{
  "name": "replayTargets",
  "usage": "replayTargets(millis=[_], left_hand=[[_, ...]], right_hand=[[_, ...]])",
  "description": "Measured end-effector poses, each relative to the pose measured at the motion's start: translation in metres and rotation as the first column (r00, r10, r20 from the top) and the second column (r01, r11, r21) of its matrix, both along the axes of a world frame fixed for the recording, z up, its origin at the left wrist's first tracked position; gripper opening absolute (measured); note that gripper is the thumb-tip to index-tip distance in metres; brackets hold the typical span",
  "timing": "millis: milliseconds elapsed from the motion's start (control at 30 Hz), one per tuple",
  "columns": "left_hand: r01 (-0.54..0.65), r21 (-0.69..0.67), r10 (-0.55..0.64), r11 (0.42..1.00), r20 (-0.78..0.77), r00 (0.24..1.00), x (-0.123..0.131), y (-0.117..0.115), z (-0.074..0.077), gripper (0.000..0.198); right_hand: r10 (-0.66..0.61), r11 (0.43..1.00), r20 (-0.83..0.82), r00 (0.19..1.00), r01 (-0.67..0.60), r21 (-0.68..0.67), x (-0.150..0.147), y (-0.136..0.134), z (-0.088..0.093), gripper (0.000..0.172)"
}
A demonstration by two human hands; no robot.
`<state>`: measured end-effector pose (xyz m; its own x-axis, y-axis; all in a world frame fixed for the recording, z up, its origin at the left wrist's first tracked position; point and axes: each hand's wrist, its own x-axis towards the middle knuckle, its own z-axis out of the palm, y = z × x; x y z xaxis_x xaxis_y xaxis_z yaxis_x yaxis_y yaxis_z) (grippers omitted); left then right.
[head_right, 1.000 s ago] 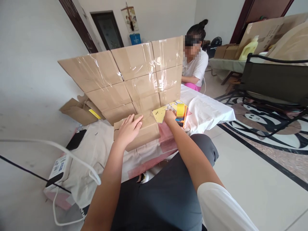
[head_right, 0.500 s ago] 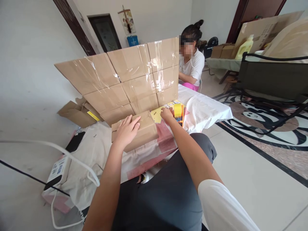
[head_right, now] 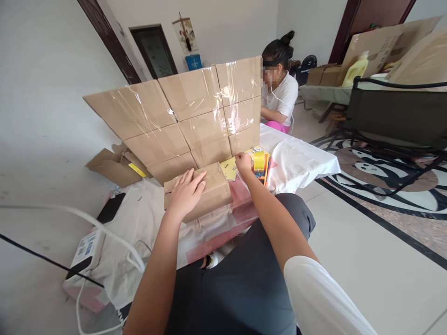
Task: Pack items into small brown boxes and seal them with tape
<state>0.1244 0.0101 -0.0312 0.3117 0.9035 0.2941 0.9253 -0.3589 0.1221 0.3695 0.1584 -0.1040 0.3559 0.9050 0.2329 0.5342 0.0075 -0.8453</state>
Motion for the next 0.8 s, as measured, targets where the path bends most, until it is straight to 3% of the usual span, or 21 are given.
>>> replayTargets(millis=[167,300,333,467,667,800], left_hand=[[0.009,0.003,-0.009,1.0,0.024,1.0,-0.001,-0.001,-0.002,0.05],[0.007,-0.019,-0.006,1.0,0.048,0.999,-0.002,0.0,-0.001,0.05],[0.01,-0.028,-0.008,1.0,0.06,0.998,-0.003,0.001,0.0,0.049],[0.079,-0.08,-0.067,0.994,0.145,0.987,-0.014,0.005,0.002,0.049],[0.185,-0.085,-0.159,0.979,0.249,0.955,-0.04,0.01,0.004,0.047],[0.2,-0.063,-0.167,0.978,0.342,0.925,-0.053,0.01,0.003,0.048]], right_hand=[[0.064,0.997,-0.291,0.955,-0.046,0.069,0.001,-0.021,0.016,0.038],[0.133,0.989,-0.455,0.88,-0.086,0.124,-0.006,-0.048,0.029,0.005],[0.14,0.988,-0.481,0.865,-0.091,0.124,-0.009,-0.054,0.032,0.004],[0.137,0.991,-0.597,0.791,-0.11,0.083,-0.023,-0.081,0.034,0.016],[0.176,0.934,-0.883,0.435,-0.357,0.01,-0.035,-0.121,0.03,0.017],[0.184,0.92,-0.894,0.41,-0.391,0.01,-0.032,-0.131,0.026,0.02]])
